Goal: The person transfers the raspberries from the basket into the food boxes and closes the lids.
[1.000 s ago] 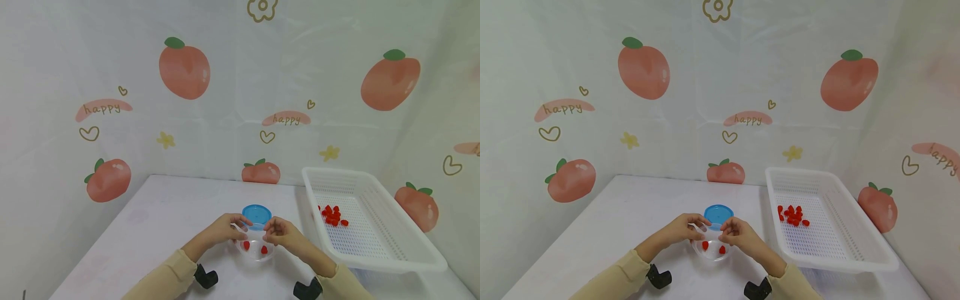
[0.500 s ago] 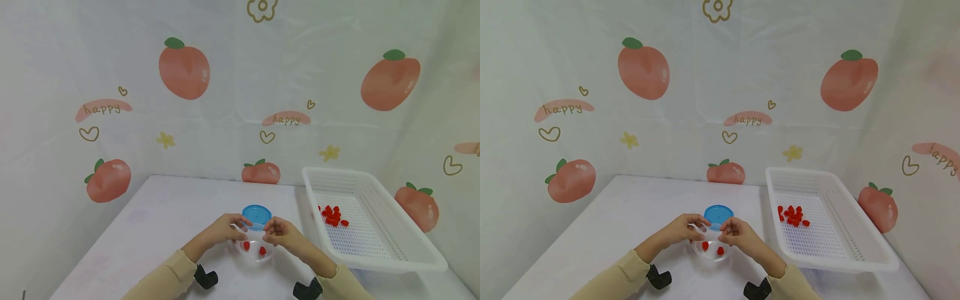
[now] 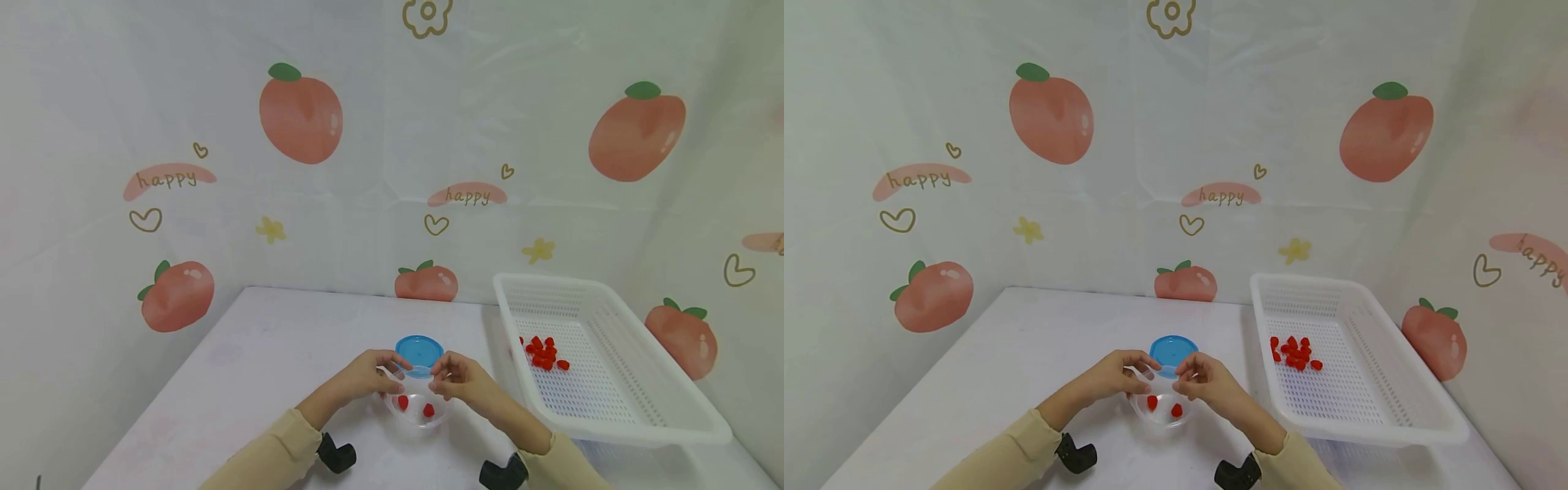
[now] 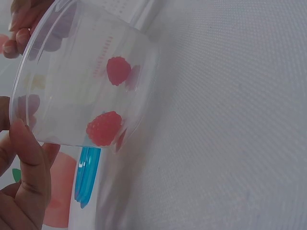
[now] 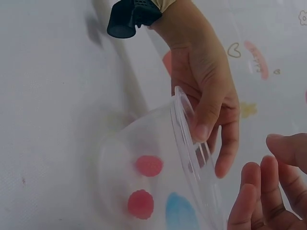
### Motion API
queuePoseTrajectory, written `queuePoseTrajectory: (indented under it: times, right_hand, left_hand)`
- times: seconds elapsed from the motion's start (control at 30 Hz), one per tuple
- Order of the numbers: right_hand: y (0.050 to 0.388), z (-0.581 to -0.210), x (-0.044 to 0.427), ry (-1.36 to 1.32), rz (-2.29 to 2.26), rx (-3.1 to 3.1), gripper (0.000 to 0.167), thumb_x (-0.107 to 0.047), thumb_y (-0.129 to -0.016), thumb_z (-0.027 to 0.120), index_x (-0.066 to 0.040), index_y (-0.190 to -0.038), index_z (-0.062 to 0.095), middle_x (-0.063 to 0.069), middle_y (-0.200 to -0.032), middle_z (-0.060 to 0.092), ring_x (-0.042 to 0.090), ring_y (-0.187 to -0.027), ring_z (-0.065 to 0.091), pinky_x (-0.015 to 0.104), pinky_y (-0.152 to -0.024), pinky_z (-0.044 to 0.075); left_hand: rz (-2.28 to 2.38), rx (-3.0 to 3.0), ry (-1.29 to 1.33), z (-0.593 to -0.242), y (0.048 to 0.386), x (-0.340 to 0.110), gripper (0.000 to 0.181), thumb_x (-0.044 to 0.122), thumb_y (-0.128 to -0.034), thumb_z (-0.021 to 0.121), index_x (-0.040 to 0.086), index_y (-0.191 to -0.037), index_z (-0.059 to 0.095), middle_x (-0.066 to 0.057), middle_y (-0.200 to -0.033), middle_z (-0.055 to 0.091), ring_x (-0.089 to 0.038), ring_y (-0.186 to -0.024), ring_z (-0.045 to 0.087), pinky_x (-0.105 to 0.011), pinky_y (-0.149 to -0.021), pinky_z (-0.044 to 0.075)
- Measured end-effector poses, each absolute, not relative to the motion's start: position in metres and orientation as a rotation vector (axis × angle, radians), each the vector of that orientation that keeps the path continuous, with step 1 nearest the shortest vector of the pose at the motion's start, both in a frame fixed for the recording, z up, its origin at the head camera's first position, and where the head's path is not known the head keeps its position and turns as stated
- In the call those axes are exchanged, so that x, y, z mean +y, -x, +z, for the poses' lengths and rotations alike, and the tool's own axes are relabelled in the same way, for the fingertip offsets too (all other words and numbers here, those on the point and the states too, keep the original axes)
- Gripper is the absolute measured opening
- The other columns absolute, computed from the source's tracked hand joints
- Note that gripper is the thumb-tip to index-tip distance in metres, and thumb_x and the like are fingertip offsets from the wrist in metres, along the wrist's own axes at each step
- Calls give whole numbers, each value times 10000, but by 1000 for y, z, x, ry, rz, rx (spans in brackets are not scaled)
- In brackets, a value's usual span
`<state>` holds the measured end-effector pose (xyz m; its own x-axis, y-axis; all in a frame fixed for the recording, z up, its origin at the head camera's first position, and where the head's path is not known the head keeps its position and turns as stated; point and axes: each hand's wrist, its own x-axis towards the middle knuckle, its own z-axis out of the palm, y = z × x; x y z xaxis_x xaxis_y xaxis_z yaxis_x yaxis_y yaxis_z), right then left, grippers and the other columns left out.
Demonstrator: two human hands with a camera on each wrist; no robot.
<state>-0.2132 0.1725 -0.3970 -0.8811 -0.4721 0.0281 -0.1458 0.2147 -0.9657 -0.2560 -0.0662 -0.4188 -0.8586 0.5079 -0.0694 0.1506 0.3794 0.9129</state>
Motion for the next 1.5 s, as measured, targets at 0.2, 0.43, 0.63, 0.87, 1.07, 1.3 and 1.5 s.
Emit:
queuePoseTrajectory:
  times: [0.2,0.43,0.63,0.87,1.07,1.3,1.5]
  right_hand:
    - [211,-392,172,589,-1704,2236,319,-115,-911,644,96,-1104,502,83,-914,574,214,-826,594,204,-709,527]
    - [210,-380,175,657,-1709,2246,328,-99,-912,637,123,-1104,490,73,-913,586,141,-801,605,211,-713,533]
    - [212,-363,179,718,-1729,2281,285,-74,-909,632,109,-1081,498,52,-911,582,106,-785,599,207,-713,534]
    - [218,-342,189,639,-1702,2398,299,-155,-917,650,37,-1099,509,92,-961,583,152,-834,610,248,-758,543]
    - [227,-333,204,585,-1747,2434,299,-173,-929,637,20,-1121,513,82,-981,593,147,-885,640,285,-819,549]
    - [241,-333,227,576,-1890,2421,164,-65,-934,607,-64,-1087,549,-49,-934,600,108,-882,643,211,-813,542]
    - [249,-330,247,559,-2028,2366,149,-32,-951,567,-134,-1057,548,-66,-947,591,63,-896,642,175,-820,531]
  left_hand:
    - [1460,2313,-567,-418,255,-66,306,88,-816,745,107,-1112,672,-98,-1020,639,-160,-712,589,-280,-614,529]
    - [1457,2309,-563,-418,256,-66,305,86,-816,746,107,-1112,674,-83,-1015,642,-160,-725,590,-278,-613,530]
    - [1465,2294,-569,-418,256,-66,304,80,-820,741,95,-1116,672,-85,-1009,639,-155,-703,588,-271,-607,522]
    - [1458,2305,-565,-416,254,-66,293,83,-822,741,103,-1106,674,-79,-1007,634,-158,-726,592,-274,-614,528]
    - [1458,2304,-559,-415,254,-66,294,76,-823,739,95,-1108,673,-83,-1009,629,-154,-712,587,-275,-618,528]
    - [1450,2304,-545,-413,252,-66,296,79,-823,740,97,-1111,674,-95,-1023,634,-154,-721,583,-269,-620,525]
    - [1448,2307,-539,-412,252,-66,301,81,-824,739,92,-1118,673,-93,-1025,628,-159,-739,577,-260,-619,524]
